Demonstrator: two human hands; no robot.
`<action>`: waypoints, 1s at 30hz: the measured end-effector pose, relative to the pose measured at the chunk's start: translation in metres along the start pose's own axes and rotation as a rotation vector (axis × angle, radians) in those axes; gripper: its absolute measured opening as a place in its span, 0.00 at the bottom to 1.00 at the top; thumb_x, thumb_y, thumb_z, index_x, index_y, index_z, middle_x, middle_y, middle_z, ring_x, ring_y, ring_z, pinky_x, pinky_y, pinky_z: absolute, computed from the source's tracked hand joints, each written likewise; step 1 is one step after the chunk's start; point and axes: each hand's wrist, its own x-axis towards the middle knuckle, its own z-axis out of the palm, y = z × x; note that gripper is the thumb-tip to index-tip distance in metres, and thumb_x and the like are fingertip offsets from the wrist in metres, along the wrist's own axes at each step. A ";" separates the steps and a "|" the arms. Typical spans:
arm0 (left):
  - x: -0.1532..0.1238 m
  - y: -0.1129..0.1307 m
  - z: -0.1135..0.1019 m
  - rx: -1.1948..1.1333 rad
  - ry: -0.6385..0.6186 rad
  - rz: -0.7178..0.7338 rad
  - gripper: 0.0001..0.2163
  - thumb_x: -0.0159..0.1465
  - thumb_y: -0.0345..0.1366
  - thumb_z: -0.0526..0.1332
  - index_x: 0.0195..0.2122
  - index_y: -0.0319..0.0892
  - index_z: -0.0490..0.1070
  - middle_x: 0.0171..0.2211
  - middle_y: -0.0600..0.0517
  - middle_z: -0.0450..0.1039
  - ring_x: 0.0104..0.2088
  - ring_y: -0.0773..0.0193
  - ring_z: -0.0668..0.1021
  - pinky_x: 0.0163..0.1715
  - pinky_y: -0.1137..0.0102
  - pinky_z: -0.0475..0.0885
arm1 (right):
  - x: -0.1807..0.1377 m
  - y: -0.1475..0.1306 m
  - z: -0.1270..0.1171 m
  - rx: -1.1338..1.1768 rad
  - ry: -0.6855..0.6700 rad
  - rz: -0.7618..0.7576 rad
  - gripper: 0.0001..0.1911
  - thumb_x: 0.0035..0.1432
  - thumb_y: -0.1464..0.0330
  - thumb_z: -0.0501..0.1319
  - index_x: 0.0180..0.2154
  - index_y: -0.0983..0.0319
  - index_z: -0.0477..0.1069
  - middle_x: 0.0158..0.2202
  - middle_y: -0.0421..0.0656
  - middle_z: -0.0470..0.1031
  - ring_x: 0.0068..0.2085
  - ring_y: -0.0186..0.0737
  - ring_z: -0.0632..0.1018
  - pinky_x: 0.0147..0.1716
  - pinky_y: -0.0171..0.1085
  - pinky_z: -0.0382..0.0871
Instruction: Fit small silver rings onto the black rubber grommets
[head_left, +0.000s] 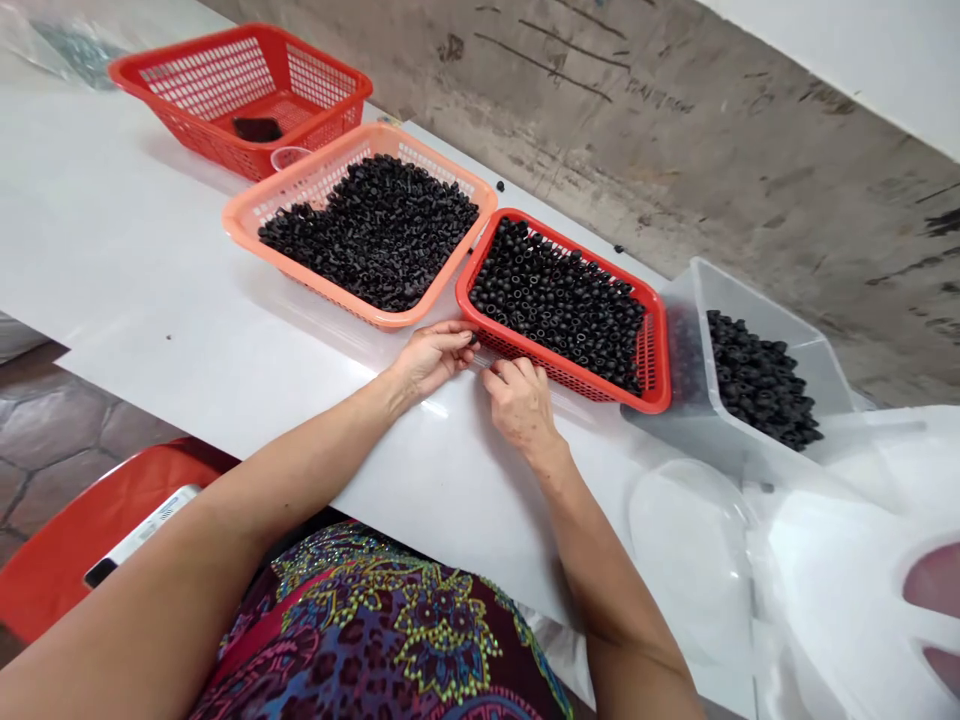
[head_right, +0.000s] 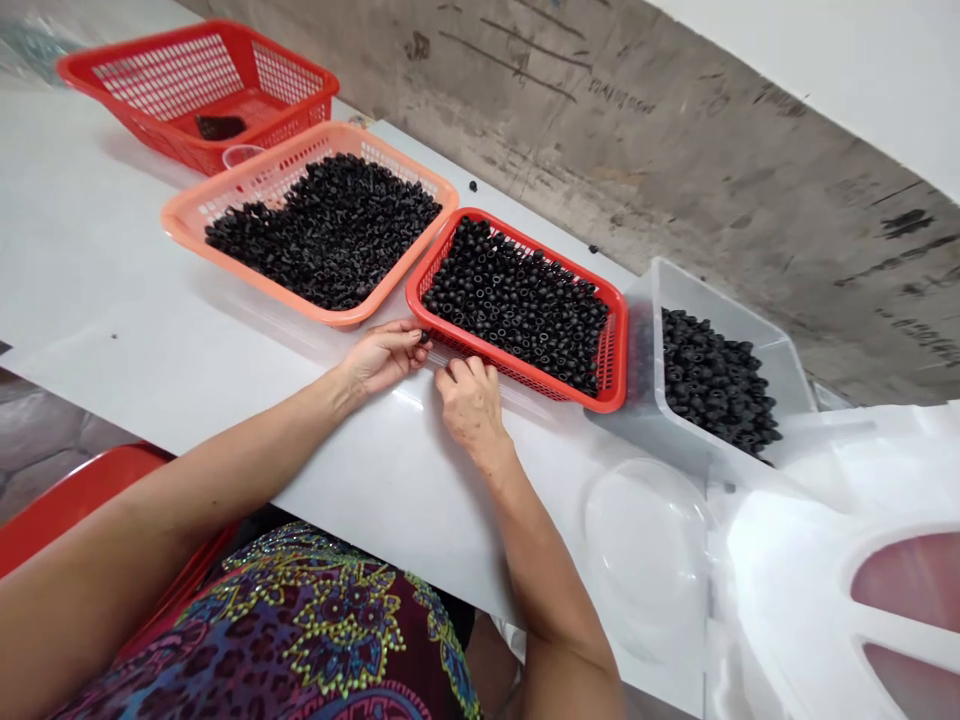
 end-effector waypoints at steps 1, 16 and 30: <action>0.000 0.000 0.000 0.005 -0.008 0.003 0.06 0.53 0.24 0.63 0.32 0.35 0.71 0.25 0.48 0.75 0.23 0.69 0.75 0.24 0.75 0.66 | 0.001 -0.001 0.003 -0.006 -0.012 -0.007 0.14 0.63 0.75 0.51 0.38 0.60 0.75 0.39 0.48 0.75 0.40 0.48 0.64 0.35 0.44 0.53; -0.007 -0.004 0.004 0.191 -0.069 -0.017 0.10 0.48 0.21 0.64 0.33 0.33 0.74 0.27 0.51 0.75 0.24 0.70 0.76 0.26 0.74 0.68 | -0.014 0.000 0.002 0.969 0.354 0.527 0.08 0.59 0.67 0.58 0.37 0.61 0.75 0.32 0.42 0.76 0.33 0.37 0.74 0.35 0.38 0.70; -0.021 -0.023 0.015 0.649 -0.222 0.115 0.11 0.51 0.24 0.64 0.37 0.36 0.77 0.30 0.51 0.77 0.27 0.71 0.74 0.30 0.72 0.69 | -0.028 -0.009 0.004 1.261 0.557 0.616 0.06 0.55 0.66 0.63 0.36 0.59 0.75 0.33 0.41 0.78 0.34 0.37 0.77 0.36 0.39 0.73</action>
